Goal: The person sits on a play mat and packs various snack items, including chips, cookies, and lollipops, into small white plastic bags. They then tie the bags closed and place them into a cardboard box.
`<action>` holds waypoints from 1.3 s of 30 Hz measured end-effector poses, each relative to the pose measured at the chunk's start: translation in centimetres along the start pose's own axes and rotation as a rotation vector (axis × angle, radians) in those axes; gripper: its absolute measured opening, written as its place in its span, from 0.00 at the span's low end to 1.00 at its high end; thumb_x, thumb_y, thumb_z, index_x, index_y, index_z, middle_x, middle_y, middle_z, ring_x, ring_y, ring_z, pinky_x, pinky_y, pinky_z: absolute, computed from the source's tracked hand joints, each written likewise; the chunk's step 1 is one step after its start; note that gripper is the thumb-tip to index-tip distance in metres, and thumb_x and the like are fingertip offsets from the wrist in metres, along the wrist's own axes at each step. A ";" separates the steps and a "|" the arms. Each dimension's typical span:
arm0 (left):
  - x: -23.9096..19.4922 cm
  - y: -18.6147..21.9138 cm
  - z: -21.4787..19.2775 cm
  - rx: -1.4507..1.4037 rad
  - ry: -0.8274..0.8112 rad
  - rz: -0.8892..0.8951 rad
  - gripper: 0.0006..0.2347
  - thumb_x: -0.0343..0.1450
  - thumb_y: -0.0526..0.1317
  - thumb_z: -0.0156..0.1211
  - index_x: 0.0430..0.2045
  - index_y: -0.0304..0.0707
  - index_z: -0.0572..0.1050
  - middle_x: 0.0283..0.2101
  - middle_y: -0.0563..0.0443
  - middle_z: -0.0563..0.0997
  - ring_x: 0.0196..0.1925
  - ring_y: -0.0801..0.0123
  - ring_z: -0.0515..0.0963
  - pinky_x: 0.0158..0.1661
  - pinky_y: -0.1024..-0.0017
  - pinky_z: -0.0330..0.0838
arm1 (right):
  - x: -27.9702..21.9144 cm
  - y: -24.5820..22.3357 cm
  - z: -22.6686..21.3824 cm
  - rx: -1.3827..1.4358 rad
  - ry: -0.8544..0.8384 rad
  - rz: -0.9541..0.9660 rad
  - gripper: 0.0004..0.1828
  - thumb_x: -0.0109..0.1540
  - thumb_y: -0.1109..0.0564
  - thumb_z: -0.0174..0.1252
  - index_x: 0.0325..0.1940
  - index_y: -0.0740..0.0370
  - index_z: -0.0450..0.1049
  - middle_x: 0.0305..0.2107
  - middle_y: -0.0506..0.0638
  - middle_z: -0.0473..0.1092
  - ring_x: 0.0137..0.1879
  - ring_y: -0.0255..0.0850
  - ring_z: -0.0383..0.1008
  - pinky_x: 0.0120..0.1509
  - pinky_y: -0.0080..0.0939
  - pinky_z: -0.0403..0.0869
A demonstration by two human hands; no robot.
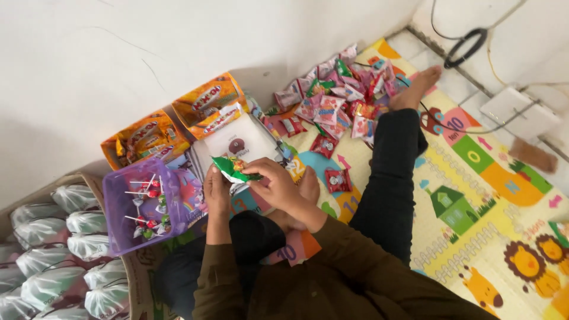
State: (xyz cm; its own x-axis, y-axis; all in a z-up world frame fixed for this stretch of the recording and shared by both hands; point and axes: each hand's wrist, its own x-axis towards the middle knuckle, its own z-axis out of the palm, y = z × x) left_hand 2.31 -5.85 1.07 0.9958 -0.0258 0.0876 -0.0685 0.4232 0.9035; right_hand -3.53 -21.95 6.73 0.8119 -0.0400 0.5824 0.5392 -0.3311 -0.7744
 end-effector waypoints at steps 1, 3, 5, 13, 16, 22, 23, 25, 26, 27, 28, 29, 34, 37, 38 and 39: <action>0.4 -0.7 -0.7 0.004 0.007 0.006 0.16 0.81 0.48 0.44 0.51 0.38 0.75 0.37 0.45 0.81 0.39 0.64 0.84 0.44 0.58 0.83 | 0.2 0.2 -0.1 0.008 -0.005 -0.004 0.12 0.59 0.62 0.67 0.47 0.54 0.80 0.44 0.49 0.77 0.47 0.47 0.80 0.51 0.43 0.78; 1.4 -2.3 -2.1 0.041 -0.020 -0.031 0.20 0.80 0.53 0.44 0.55 0.39 0.73 0.36 0.48 0.80 0.36 0.67 0.83 0.39 0.67 0.82 | 0.9 0.7 -0.5 0.019 -0.006 0.023 0.14 0.58 0.64 0.66 0.47 0.54 0.80 0.44 0.48 0.77 0.46 0.43 0.80 0.50 0.40 0.77; 4.0 -5.1 -4.6 0.068 -0.025 -0.011 0.21 0.80 0.54 0.43 0.57 0.37 0.72 0.36 0.48 0.79 0.36 0.67 0.81 0.38 0.67 0.82 | 2.7 1.0 -1.2 0.050 -0.039 -0.005 0.15 0.58 0.68 0.63 0.47 0.56 0.80 0.44 0.51 0.77 0.48 0.46 0.79 0.53 0.43 0.76; 7.4 -1.5 -5.5 0.153 -0.168 -0.182 0.37 0.75 0.70 0.29 0.66 0.40 0.68 0.38 0.44 0.83 0.36 0.67 0.85 0.39 0.67 0.82 | 5.1 5.9 -0.6 -0.118 -0.090 -0.178 0.17 0.56 0.71 0.62 0.43 0.51 0.83 0.44 0.47 0.79 0.48 0.49 0.79 0.55 0.49 0.75; 7.5 -0.4 -5.2 0.110 -0.199 -0.306 0.29 0.77 0.60 0.36 0.68 0.43 0.65 0.36 0.43 0.84 0.33 0.64 0.86 0.37 0.65 0.84 | 4.7 6.4 -0.2 -0.172 -0.104 -0.186 0.18 0.56 0.72 0.61 0.41 0.51 0.83 0.44 0.46 0.79 0.50 0.48 0.78 0.57 0.49 0.75; 6.4 -0.2 -5.0 0.103 -0.211 -0.308 0.28 0.75 0.57 0.44 0.69 0.43 0.63 0.38 0.42 0.84 0.36 0.64 0.87 0.40 0.66 0.83 | 3.6 6.8 0.2 -0.235 -0.077 -0.157 0.19 0.56 0.70 0.62 0.43 0.49 0.83 0.45 0.45 0.79 0.51 0.48 0.77 0.59 0.48 0.75; 6.5 -0.6 -5.3 0.089 -0.225 -0.308 0.28 0.76 0.57 0.44 0.69 0.43 0.63 0.39 0.40 0.84 0.37 0.62 0.87 0.40 0.65 0.83 | 3.6 6.8 0.1 -0.240 -0.079 -0.149 0.19 0.56 0.70 0.62 0.43 0.48 0.83 0.45 0.45 0.79 0.51 0.47 0.77 0.58 0.48 0.76; 6.8 -1.6 -5.4 0.073 -0.241 -0.309 0.27 0.76 0.56 0.45 0.69 0.43 0.64 0.40 0.38 0.84 0.38 0.60 0.87 0.40 0.64 0.84 | 3.4 6.4 -0.6 -0.247 -0.081 -0.140 0.19 0.56 0.70 0.62 0.43 0.48 0.83 0.45 0.44 0.79 0.51 0.47 0.77 0.57 0.48 0.76; 7.0 -2.2 -5.3 0.072 -0.256 -0.301 0.27 0.76 0.55 0.44 0.69 0.43 0.63 0.40 0.38 0.84 0.38 0.61 0.87 0.41 0.64 0.84 | 3.2 6.0 -1.1 -0.258 -0.080 -0.129 0.19 0.56 0.70 0.62 0.43 0.48 0.82 0.45 0.44 0.78 0.51 0.47 0.77 0.57 0.48 0.76; 6.8 -2.8 -5.4 0.072 -0.270 -0.300 0.26 0.76 0.54 0.44 0.69 0.43 0.63 0.41 0.39 0.84 0.39 0.62 0.87 0.41 0.64 0.84 | 2.7 5.6 -1.5 -0.268 -0.080 -0.111 0.19 0.56 0.70 0.62 0.43 0.48 0.82 0.45 0.44 0.78 0.51 0.47 0.77 0.57 0.48 0.76; 5.9 -1.6 -3.9 0.072 -0.269 -0.307 0.26 0.76 0.54 0.44 0.69 0.43 0.63 0.41 0.39 0.84 0.39 0.62 0.87 0.41 0.64 0.84 | 1.9 5.3 -1.9 -0.268 -0.081 -0.105 0.19 0.56 0.70 0.62 0.43 0.48 0.82 0.45 0.44 0.78 0.51 0.47 0.77 0.57 0.48 0.76; 5.4 -0.4 -2.4 0.076 -0.289 -0.286 0.26 0.76 0.52 0.45 0.69 0.42 0.64 0.41 0.38 0.84 0.39 0.61 0.87 0.41 0.64 0.84 | 1.5 5.1 -2.4 -0.279 -0.073 -0.095 0.19 0.56 0.72 0.60 0.43 0.51 0.82 0.45 0.46 0.78 0.51 0.50 0.77 0.56 0.51 0.77; 3.9 1.2 -0.9 0.050 -0.324 -0.239 0.23 0.77 0.44 0.48 0.69 0.41 0.63 0.43 0.36 0.84 0.41 0.60 0.87 0.41 0.64 0.84 | 0.5 6.5 -2.5 -0.309 -0.034 -0.091 0.21 0.57 0.72 0.59 0.46 0.49 0.82 0.48 0.45 0.78 0.53 0.48 0.76 0.57 0.50 0.76; 3.7 1.8 -0.7 0.032 -0.310 -0.222 0.24 0.76 0.40 0.46 0.71 0.43 0.61 0.47 0.36 0.82 0.42 0.57 0.87 0.40 0.63 0.85 | 0.6 6.9 -2.3 -0.334 0.045 -0.189 0.26 0.54 0.72 0.59 0.46 0.42 0.83 0.56 0.46 0.73 0.57 0.51 0.74 0.59 0.51 0.76; 3.4 1.7 -1.1 0.017 -0.297 -0.214 0.25 0.76 0.39 0.47 0.72 0.44 0.58 0.49 0.38 0.80 0.43 0.57 0.87 0.40 0.64 0.85 | 0.3 6.9 -2.2 -0.327 0.050 -0.174 0.25 0.54 0.72 0.60 0.45 0.44 0.82 0.57 0.49 0.72 0.58 0.54 0.74 0.60 0.53 0.75; 4.7 1.8 -1.0 0.001 -0.295 -0.180 0.26 0.76 0.38 0.47 0.73 0.45 0.56 0.50 0.39 0.79 0.45 0.57 0.86 0.41 0.65 0.86 | 1.7 7.4 -2.1 -0.323 0.063 -0.184 0.23 0.53 0.71 0.61 0.45 0.46 0.82 0.59 0.52 0.71 0.59 0.57 0.73 0.61 0.54 0.74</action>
State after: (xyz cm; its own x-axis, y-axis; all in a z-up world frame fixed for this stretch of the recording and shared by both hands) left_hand 6.94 -4.26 2.68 0.9315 -0.3610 0.0440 0.1068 0.3871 0.9158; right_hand 1.33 -26.49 2.48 0.6868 -0.0069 0.7268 0.5685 -0.6179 -0.5431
